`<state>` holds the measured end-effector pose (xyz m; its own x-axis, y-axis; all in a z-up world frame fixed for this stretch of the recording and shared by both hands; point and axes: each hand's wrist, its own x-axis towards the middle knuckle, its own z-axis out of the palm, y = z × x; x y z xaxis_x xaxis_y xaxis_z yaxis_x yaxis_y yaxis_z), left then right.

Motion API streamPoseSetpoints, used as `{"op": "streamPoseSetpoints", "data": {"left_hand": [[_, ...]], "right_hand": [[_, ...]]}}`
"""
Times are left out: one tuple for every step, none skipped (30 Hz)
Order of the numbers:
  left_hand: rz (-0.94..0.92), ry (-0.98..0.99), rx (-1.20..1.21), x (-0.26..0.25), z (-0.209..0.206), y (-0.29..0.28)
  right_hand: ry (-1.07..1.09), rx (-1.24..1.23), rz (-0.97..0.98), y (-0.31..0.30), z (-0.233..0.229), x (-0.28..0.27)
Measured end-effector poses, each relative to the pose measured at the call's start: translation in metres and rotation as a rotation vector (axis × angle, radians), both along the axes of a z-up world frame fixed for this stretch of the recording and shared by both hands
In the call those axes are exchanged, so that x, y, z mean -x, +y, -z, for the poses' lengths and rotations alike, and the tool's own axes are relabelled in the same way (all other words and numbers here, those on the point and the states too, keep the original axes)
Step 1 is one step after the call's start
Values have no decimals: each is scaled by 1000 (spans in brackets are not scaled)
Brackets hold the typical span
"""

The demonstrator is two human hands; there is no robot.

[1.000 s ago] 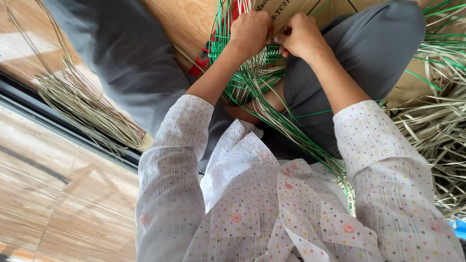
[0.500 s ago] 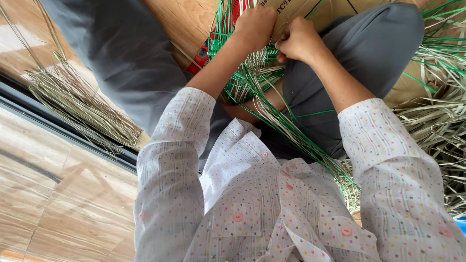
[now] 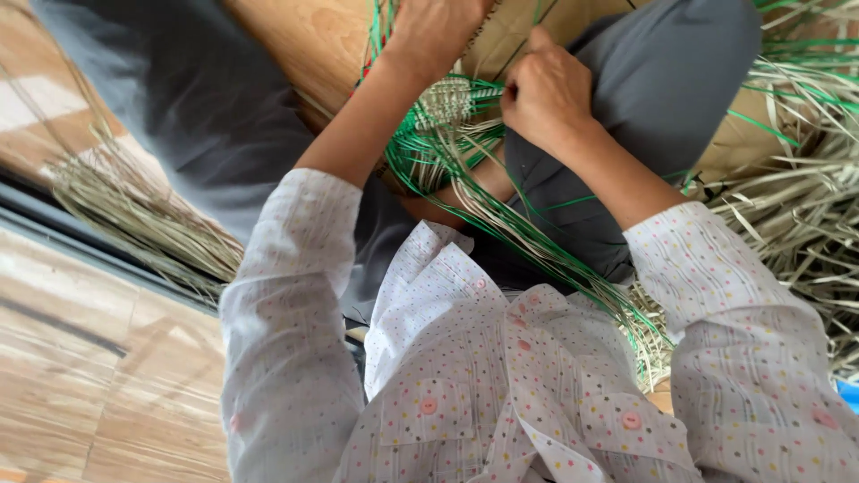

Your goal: A person is weaving natural fibers and green plastic strands together to create a mat while sitting on the floor.

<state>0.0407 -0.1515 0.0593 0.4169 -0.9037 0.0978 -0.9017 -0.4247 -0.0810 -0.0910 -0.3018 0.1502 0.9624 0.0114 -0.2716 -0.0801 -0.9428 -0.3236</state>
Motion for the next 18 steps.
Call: {"op": "streamPoseSetpoints", "data": {"left_hand": [[5,-37,-26,2,-24,-2],[2,-80,-55,2,-48,-1],[11,-83,-49,5,-46,-7],[53,153,-173,8,-46,-10],[91,390,-297,10,-45,-11],[87,390,-300,9,-50,-16],[6,627,-411,8,-54,-21],[-78,867,-519,8,-59,-25],[-84,868,-520,7,-54,-28],[-98,858,-510,6,-49,-30],[-111,848,-500,5,-44,-32],[-107,846,-502,8,-35,-29],[-93,824,-299,11,-26,-26],[-74,801,-96,15,-17,-24],[-66,801,-97,18,-18,-24],[-58,736,-69,20,-19,-24],[-50,670,-40,22,-21,-25],[-33,671,-38,21,-24,-19]], "right_hand": [[-24,6,-12,0,2,1],[-54,10,-32,2,5,-2],[-56,16,-23,0,4,-1],[-34,8,-16,1,4,-2],[-11,0,-9,3,3,-3],[-12,-3,-12,2,1,-4],[1,7,-3,1,-1,-5],[15,17,4,0,-3,-6],[15,14,-1,-5,-7,-7],[-9,33,-6,-10,-11,-7],[-32,53,-12,-16,-15,-8],[-33,53,-6,-20,-16,-6],[-141,122,-74,-26,-18,-4],[-246,194,-140,-32,-20,-2],[-244,197,-133,-36,-25,0],[-295,290,-197,-40,-30,0],[-345,383,-262,-45,-35,1],[-341,393,-248,-45,-43,1]]}}
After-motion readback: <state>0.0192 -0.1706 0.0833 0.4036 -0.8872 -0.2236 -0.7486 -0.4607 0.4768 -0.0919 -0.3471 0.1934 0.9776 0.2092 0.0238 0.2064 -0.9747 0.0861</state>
